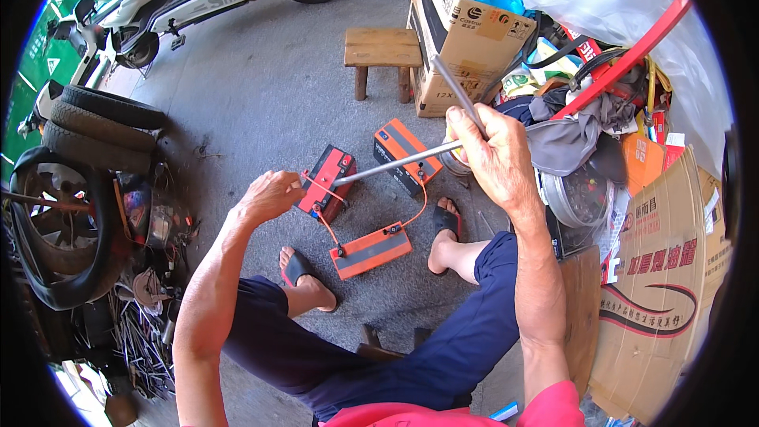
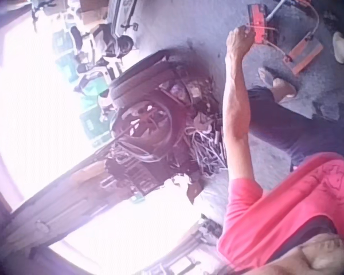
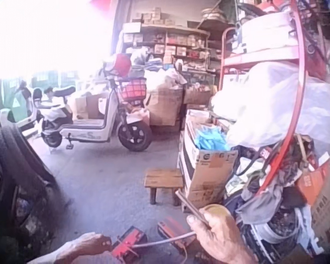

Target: The person sits on the floor of a workshop and uses a metal rod to repeatedly tap and adjust the terminals of several red and black batteries. The person handles the batteries one by one, tapping the metal rod against the terminals and occasionally inspecting the connections.

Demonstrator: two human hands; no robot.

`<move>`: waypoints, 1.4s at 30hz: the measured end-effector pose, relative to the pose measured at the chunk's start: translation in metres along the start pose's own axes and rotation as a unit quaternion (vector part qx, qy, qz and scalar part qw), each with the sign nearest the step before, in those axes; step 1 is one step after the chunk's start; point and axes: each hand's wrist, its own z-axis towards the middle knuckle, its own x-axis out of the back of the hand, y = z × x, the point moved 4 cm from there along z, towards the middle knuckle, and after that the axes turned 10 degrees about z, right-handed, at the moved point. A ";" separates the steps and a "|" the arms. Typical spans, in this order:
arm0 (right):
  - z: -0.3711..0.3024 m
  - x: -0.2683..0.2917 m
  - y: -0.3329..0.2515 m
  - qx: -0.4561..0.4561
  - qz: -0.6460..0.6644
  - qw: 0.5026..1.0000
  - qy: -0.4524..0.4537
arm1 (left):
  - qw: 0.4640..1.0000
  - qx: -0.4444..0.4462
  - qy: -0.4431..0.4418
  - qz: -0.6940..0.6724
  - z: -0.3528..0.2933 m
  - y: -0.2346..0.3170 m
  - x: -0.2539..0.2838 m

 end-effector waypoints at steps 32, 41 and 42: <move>-0.050 -0.027 0.014 0.085 -0.206 0.961 -0.164 | 0.967 -0.200 -0.098 -0.127 0.013 0.164 -0.086; -0.051 -0.027 0.011 0.098 -0.192 0.964 -0.153 | 0.973 -0.172 -0.132 -0.074 0.010 0.176 -0.068; -0.051 -0.026 0.010 0.096 -0.194 0.964 -0.153 | 0.974 -0.174 -0.128 -0.076 0.011 0.175 -0.068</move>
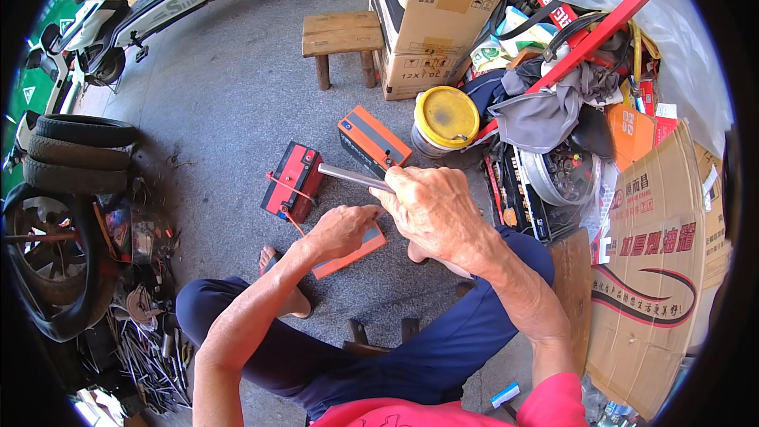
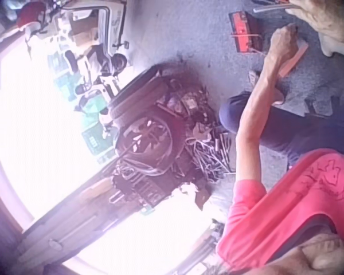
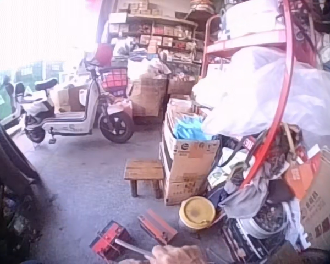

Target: The person sits on the floor of a workshop and uses a metal rod to repeatedly tap and adjust the terminals of several red and black batteries. The person handles the batteries one by one, tapping the metal rod against the terminals and occasionally inspecting the connections.

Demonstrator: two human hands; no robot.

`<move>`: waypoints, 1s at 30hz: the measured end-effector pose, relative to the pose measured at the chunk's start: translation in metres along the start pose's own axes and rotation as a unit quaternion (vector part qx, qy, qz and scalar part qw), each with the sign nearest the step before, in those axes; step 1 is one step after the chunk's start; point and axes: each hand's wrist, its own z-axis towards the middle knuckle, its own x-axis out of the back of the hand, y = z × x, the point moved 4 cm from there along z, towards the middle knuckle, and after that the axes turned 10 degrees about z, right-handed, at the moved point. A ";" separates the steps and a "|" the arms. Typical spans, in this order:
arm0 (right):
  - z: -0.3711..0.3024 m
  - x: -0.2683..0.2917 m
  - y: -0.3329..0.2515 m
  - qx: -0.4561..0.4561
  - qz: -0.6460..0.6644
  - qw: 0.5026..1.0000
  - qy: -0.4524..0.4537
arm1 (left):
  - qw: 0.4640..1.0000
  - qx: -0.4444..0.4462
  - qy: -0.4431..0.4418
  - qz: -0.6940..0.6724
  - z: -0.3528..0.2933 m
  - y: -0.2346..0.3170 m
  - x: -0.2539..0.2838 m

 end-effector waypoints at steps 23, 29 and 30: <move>0.003 0.003 -0.022 0.087 -0.048 0.995 0.025 | 0.981 -0.058 0.171 -0.064 0.005 -0.012 -0.002; 0.001 -0.001 -0.011 -0.048 0.095 0.994 0.003 | 0.988 -0.063 0.125 -0.060 -0.001 0.000 -0.001; 0.003 0.001 -0.009 -0.038 0.099 0.994 0.013 | 0.988 -0.062 0.128 -0.064 -0.001 0.001 0.001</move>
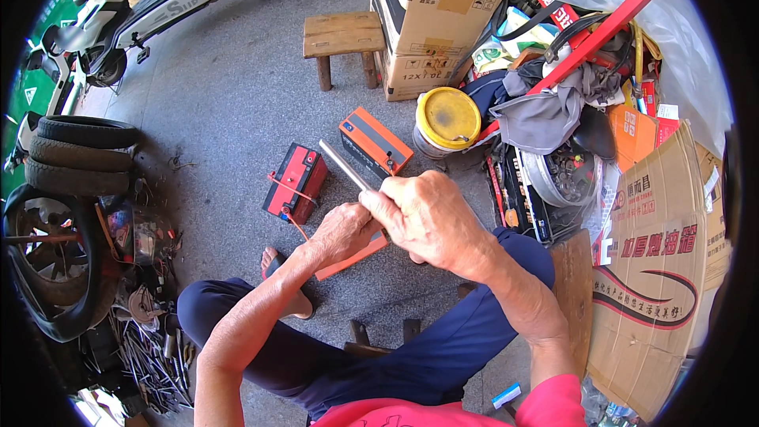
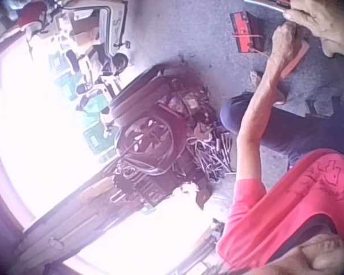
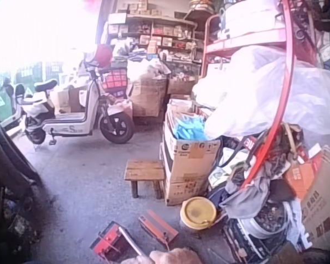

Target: The person sits on the floor of a workshop and uses a metal rod to repeatedly tap and adjust the terminals of several red and black batteries. The person handles the batteries one by one, tapping the metal rod against the terminals and occasionally inspecting the connections.

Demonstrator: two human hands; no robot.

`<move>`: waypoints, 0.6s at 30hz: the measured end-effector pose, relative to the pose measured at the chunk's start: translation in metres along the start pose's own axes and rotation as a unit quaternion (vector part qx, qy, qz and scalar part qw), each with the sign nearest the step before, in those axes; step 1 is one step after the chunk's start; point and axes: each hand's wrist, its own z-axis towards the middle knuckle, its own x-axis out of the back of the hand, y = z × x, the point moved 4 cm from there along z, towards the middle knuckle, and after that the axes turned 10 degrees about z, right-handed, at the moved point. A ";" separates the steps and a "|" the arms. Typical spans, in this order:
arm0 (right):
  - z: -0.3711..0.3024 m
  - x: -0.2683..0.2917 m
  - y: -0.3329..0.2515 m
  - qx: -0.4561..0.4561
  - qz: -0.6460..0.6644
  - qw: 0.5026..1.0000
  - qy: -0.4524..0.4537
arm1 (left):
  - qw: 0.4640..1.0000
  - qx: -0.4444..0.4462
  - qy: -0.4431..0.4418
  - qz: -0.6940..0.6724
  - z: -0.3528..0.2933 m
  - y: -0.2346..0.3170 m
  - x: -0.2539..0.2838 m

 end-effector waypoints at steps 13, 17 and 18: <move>0.007 -0.008 -0.028 0.286 -0.164 0.935 -0.135 | 0.999 -0.048 -0.004 0.000 -0.007 -0.010 -0.017; 0.005 -0.020 -0.030 0.365 -0.185 0.905 -0.117 | 0.996 -0.070 0.044 -0.012 -0.012 -0.028 -0.039; 0.006 -0.022 -0.027 0.374 -0.197 0.898 -0.123 | 0.998 -0.068 0.011 0.009 -0.010 -0.028 -0.041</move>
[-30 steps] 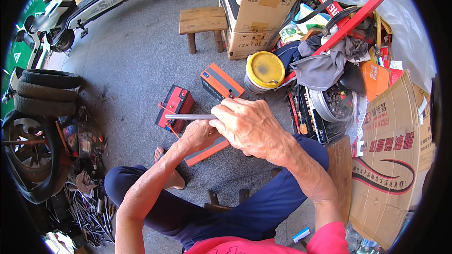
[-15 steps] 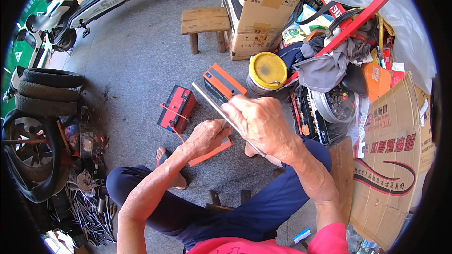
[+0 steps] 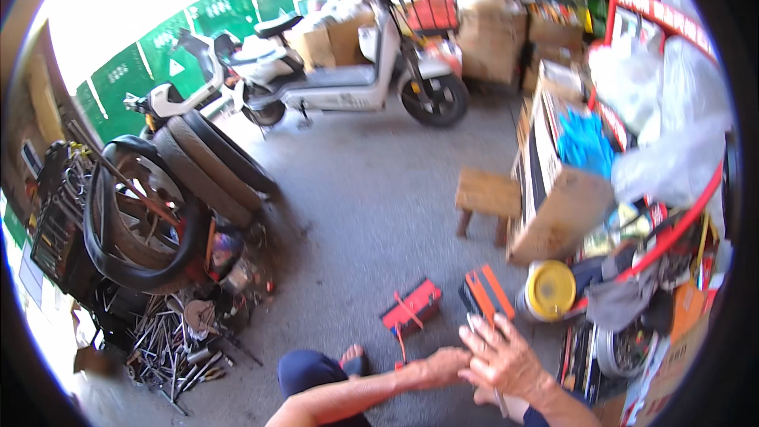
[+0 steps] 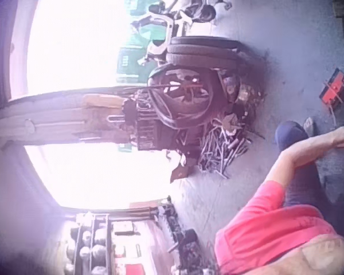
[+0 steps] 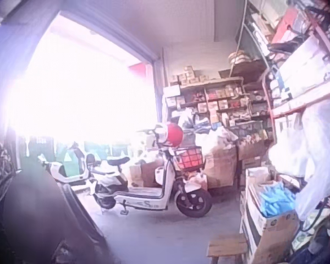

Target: The person sits on the floor of a workshop and uses a metal rod to repeatedly tap and adjust the terminals of several red and black batteries. The person handles the batteries one by one, tapping the metal rod against the terminals and occasionally inspecting the connections.

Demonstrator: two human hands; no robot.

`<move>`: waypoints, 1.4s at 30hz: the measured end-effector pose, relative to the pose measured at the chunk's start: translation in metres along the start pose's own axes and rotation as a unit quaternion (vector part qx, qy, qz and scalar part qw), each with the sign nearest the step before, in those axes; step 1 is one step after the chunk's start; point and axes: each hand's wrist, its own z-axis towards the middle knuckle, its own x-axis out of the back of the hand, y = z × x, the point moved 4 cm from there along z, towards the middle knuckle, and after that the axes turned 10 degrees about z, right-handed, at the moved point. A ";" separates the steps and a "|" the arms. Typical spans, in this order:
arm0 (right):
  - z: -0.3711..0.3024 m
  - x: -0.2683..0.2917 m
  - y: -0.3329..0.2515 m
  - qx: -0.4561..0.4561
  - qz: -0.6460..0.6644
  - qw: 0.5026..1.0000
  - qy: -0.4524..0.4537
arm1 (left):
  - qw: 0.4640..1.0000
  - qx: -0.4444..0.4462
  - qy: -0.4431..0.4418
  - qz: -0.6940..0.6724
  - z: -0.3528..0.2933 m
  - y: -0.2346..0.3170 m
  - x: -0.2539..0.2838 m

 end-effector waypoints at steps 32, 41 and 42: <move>-0.004 0.003 -0.019 -0.015 -0.031 0.992 0.123 | 0.992 0.123 0.028 -0.011 0.008 0.003 0.073; 0.000 0.021 -0.008 -0.085 0.035 0.986 0.136 | 0.996 0.094 -0.006 0.010 0.004 0.014 0.046; 0.000 0.030 -0.008 -0.111 0.039 0.985 0.125 | 0.996 0.089 -0.012 0.017 0.003 0.018 0.036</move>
